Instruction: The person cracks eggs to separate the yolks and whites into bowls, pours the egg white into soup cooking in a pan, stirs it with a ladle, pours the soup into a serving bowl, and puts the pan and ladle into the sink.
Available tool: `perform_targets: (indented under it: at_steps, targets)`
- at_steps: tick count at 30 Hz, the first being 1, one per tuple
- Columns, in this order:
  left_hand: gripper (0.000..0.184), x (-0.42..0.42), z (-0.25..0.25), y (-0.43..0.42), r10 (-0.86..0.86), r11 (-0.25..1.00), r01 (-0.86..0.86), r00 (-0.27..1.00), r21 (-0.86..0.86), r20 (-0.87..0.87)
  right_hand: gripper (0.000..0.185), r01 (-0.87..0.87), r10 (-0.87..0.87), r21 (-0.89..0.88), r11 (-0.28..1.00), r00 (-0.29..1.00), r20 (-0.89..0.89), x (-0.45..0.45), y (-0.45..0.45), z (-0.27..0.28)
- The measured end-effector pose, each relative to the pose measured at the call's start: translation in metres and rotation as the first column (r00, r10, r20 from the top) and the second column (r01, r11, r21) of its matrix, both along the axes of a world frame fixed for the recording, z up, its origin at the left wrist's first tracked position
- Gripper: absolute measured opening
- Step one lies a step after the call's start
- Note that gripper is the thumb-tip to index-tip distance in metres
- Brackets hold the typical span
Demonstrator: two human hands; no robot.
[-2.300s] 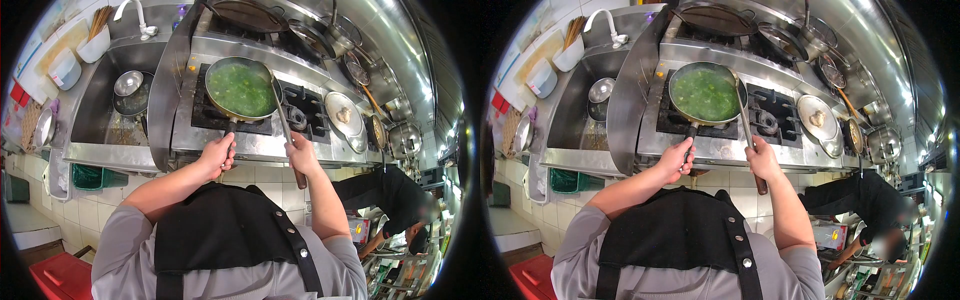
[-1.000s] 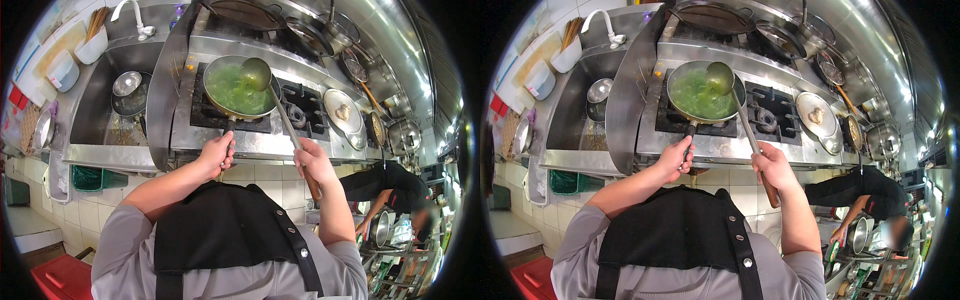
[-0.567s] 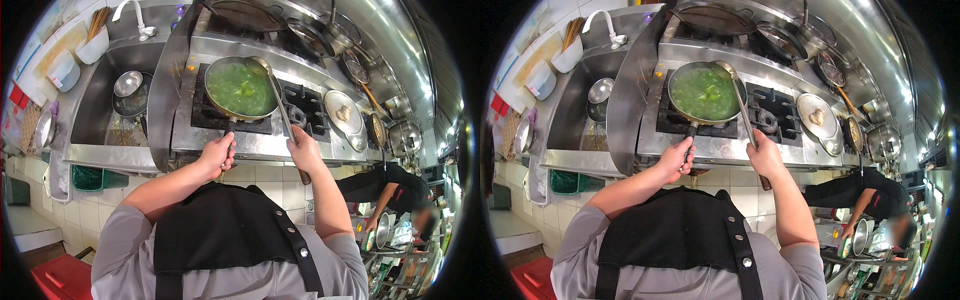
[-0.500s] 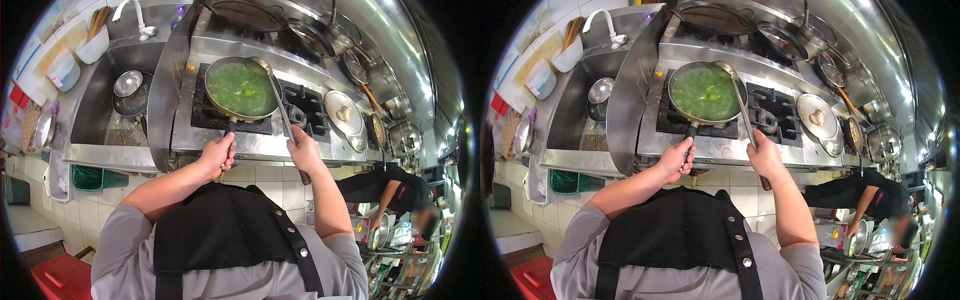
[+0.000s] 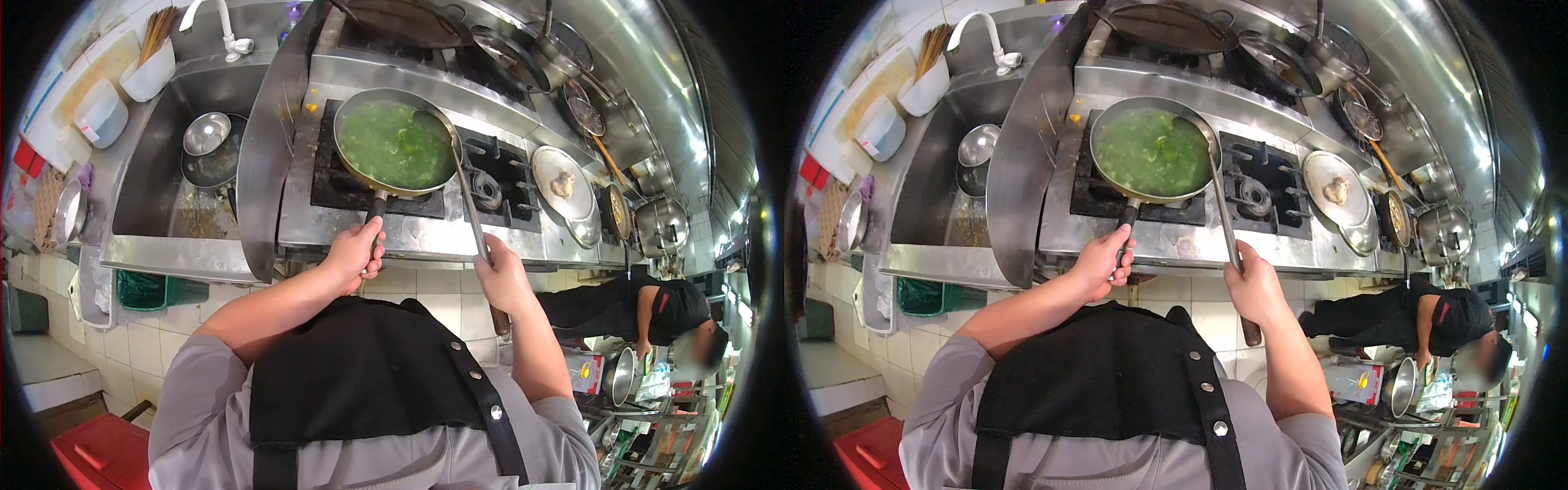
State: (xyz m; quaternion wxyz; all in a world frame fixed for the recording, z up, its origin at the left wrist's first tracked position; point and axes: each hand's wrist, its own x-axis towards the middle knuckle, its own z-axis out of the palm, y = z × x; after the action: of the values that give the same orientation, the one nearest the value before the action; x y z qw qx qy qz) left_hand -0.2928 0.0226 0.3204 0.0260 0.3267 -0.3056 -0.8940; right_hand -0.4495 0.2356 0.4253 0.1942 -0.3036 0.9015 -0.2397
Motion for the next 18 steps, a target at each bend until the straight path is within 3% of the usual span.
perform_targets:
  at_steps: [2,5,9,12,18]
  targets:
    - [0.037,0.000,0.001,0.001,0.005,1.000,-0.005,1.000,-0.002,-0.004,0.045,0.116,-0.089,-0.075,0.990,0.951,0.297,0.004,0.008,0.011]
    - [0.036,-0.001,0.000,0.000,0.002,1.000,-0.002,1.000,-0.013,0.002,0.043,0.186,-0.056,-0.190,0.964,0.839,0.542,-0.001,0.020,0.022]
    - [0.036,-0.001,-0.002,0.000,-0.006,1.000,0.006,1.000,-0.024,-0.004,0.046,0.102,-0.041,-0.196,0.975,0.956,0.289,-0.013,0.015,0.011]
    - [0.036,0.000,-0.002,0.000,-0.006,1.000,0.006,1.000,-0.019,0.003,0.048,-0.052,0.048,-0.107,0.993,0.998,-0.036,-0.029,-0.008,0.003]
    - [0.035,-0.003,-0.001,0.000,-0.009,0.999,0.010,1.000,-0.044,0.008,0.051,-0.117,0.097,-0.071,0.991,0.967,-0.234,-0.043,-0.053,-0.030]
